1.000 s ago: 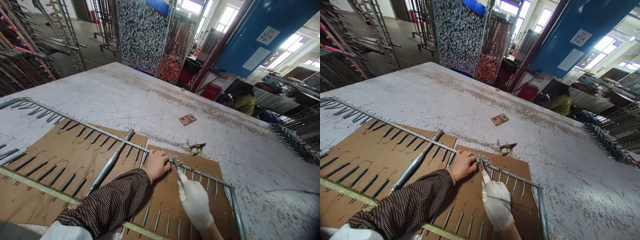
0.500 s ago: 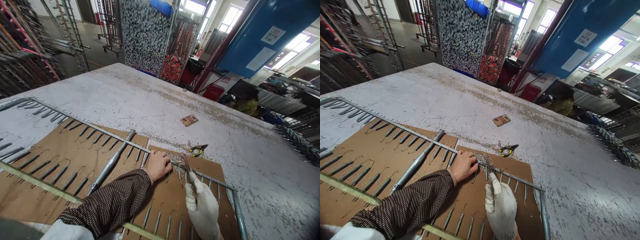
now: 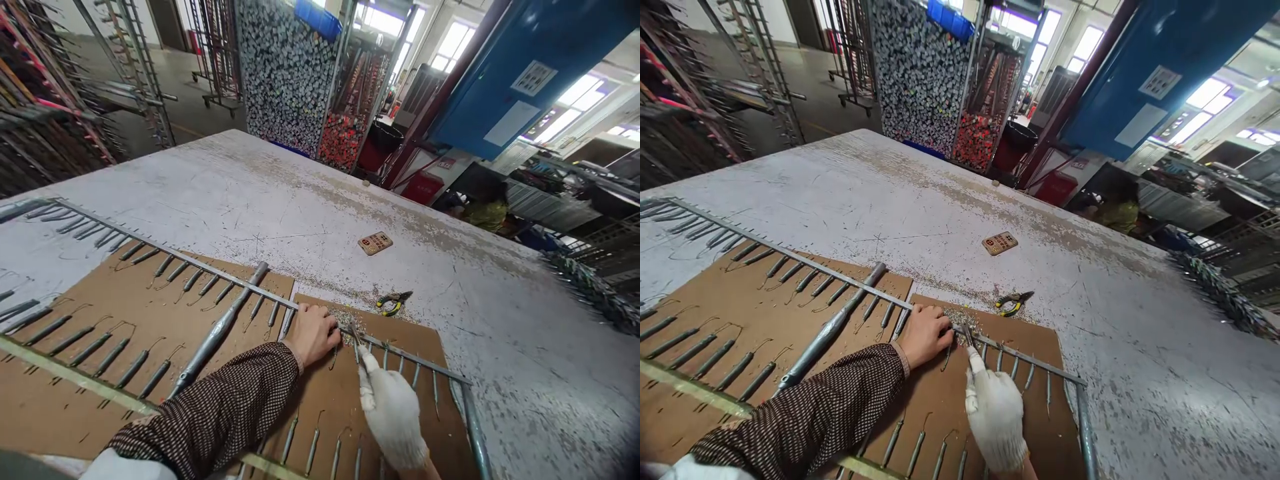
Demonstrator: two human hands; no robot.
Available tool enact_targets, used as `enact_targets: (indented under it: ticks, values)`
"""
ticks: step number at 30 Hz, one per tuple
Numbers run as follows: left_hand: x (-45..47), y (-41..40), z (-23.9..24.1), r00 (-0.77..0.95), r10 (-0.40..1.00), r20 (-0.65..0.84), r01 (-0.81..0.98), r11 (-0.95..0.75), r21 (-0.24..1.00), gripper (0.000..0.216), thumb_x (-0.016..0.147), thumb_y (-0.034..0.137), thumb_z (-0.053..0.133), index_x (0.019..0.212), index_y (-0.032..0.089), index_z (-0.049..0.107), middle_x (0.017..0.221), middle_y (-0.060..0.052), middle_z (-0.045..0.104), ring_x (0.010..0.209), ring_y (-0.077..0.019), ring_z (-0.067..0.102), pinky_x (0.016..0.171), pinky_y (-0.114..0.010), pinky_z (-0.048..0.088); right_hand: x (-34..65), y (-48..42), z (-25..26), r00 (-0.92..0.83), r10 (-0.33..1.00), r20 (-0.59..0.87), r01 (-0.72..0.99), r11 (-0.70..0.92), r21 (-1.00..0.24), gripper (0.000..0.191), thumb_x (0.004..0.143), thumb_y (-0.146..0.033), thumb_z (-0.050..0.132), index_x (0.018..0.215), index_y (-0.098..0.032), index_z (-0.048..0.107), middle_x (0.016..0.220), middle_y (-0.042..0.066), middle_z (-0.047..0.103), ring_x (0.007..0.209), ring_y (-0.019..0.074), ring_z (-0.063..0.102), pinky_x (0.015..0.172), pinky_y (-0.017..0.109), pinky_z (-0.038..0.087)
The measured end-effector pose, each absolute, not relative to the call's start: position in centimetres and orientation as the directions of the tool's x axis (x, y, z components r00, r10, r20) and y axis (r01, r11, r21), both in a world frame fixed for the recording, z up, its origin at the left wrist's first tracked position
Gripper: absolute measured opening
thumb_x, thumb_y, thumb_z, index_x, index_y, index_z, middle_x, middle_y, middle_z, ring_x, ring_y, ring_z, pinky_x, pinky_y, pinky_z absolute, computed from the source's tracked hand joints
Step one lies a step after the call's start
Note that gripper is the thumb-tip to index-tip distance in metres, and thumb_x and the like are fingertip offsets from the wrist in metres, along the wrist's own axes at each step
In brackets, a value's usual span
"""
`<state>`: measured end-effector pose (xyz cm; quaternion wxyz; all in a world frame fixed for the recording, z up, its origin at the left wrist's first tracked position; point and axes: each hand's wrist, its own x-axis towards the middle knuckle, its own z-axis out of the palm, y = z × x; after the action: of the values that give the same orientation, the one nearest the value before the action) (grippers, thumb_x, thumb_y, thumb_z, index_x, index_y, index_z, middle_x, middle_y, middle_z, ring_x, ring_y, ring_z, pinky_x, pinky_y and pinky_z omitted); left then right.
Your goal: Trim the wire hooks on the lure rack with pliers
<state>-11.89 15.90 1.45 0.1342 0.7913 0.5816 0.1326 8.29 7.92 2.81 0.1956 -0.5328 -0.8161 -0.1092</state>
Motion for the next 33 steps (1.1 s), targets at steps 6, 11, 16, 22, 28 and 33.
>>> enact_targets:
  ticks: [6,11,16,22,28,33]
  values:
    - [-11.9,15.9,1.2,0.283,0.956,0.075,0.88,-0.29,0.376,0.025,0.093,0.035,0.056,0.075,0.019,0.066,0.085,-0.004,0.065,0.089,-0.0206,0.057,0.083,-0.042,0.028,8.6,7.8,2.7,-0.358,0.765,0.535,0.871,0.48,-0.103,0.041,0.102,-0.028,0.044,0.142,-0.019,0.053,0.068,0.002,0.063,0.066,0.0196,0.06,0.065,0.03,0.046]
    - [-11.9,15.9,1.2,0.288,0.955,0.071,0.882,-0.293,0.369,0.025,0.093,0.034,0.057,0.076,0.019,0.067,0.085,-0.004,0.065,0.088,-0.0204,0.057,0.082,-0.042,0.028,8.7,8.0,2.1,-0.338,0.826,0.451,0.894,0.432,-0.122,0.04,0.102,-0.027,0.042,0.137,-0.018,0.058,0.06,0.0,0.058,0.055,0.0181,0.054,0.054,0.028,0.041]
    - [-11.9,15.8,1.3,0.276,0.958,0.079,0.885,-0.286,0.368,0.026,0.094,0.034,0.055,0.076,0.018,0.066,0.086,-0.004,0.066,0.089,-0.0206,0.058,0.083,-0.041,0.028,8.8,8.1,1.7,-0.383,0.806,0.451,0.874,0.474,-0.106,0.039,0.102,-0.028,0.042,0.136,-0.018,0.058,0.065,0.002,0.062,0.062,0.0196,0.058,0.06,0.029,0.045]
    - [-11.8,15.8,1.4,0.278,0.957,0.081,0.887,-0.288,0.361,0.027,0.094,0.033,0.057,0.073,0.018,0.065,0.085,-0.004,0.066,0.088,-0.0202,0.058,0.082,-0.041,0.027,8.5,8.3,2.6,-0.284,0.759,0.587,0.872,0.459,-0.172,0.045,0.102,-0.028,0.048,0.146,-0.017,0.046,0.069,0.002,0.062,0.062,0.0181,0.058,0.062,0.029,0.044]
    - [-11.8,15.9,0.8,0.275,0.954,0.119,0.885,-0.299,0.356,0.028,0.094,0.036,0.058,0.073,0.018,0.065,0.085,-0.003,0.066,0.087,-0.0201,0.057,0.081,-0.042,0.027,8.8,8.7,2.2,-0.434,0.803,0.408,0.871,0.489,-0.037,0.041,0.102,-0.024,0.04,0.141,-0.021,0.054,0.058,-0.001,0.057,0.051,0.019,0.052,0.051,0.03,0.034]
    - [-11.7,15.9,0.2,0.265,0.949,0.171,0.879,-0.31,0.362,0.028,0.094,0.034,0.058,0.071,0.018,0.064,0.082,-0.003,0.065,0.085,-0.0193,0.057,0.081,-0.042,0.027,8.7,8.8,2.7,-0.321,0.765,0.558,0.87,0.471,-0.145,0.043,0.103,-0.029,0.044,0.144,-0.016,0.05,0.072,0.004,0.065,0.065,0.0203,0.06,0.065,0.031,0.044]
